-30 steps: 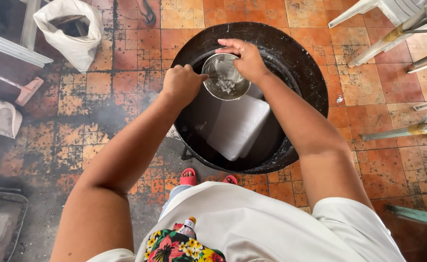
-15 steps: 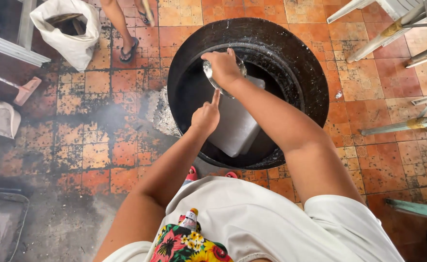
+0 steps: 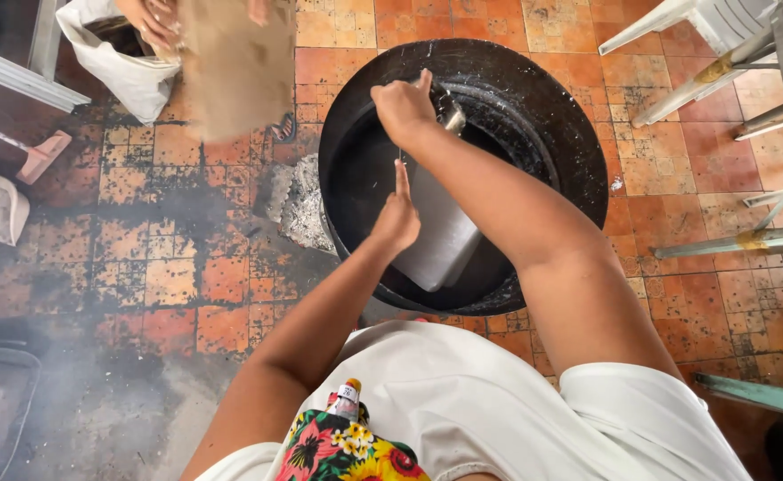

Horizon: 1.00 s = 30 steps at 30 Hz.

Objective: Cleaning solidified wax residue from a large melting pot using a scraper and a small cup, then organizing candle wicks.

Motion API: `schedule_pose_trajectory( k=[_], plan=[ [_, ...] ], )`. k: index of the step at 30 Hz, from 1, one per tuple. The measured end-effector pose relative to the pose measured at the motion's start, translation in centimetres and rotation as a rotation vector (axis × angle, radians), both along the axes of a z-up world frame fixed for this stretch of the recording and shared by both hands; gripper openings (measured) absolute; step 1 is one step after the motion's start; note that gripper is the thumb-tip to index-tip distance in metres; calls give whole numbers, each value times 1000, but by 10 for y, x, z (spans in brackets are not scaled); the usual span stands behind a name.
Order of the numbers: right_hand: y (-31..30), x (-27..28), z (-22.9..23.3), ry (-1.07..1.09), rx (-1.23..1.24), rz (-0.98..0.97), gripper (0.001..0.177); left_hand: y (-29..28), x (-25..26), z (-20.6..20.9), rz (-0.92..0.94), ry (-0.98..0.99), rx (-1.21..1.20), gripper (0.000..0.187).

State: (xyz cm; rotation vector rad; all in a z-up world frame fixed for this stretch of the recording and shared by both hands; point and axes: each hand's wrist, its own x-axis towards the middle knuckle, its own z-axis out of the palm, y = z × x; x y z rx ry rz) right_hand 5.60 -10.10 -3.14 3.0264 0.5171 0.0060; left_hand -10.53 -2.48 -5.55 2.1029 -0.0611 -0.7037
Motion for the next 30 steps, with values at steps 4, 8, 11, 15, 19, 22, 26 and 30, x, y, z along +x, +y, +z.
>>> schedule_pose_trajectory(
  k=[4,8,11,15,19,22,26,30],
  plan=[
    [-9,3,3,70,131,-44,52,5,-7,27,-214,91,-18,87],
    [-57,1,1,-60,311,-71,47,30,27,-53,-232,-44,191,100],
    [-97,-17,21,1,582,-304,69,57,27,-5,-190,34,190,91],
    [-137,-57,23,4,830,-356,74,54,33,-17,-60,-182,38,46],
    [-159,-90,8,-119,928,-109,58,1,40,-11,46,-137,47,61],
    [-177,-124,9,-141,942,-116,62,-47,54,-65,-26,-451,237,48],
    [-222,-162,21,-113,1027,-90,59,-97,30,-54,16,-465,221,40],
    [-264,-187,24,-107,1152,-23,53,-145,-2,-40,63,-448,144,45]
  ],
)
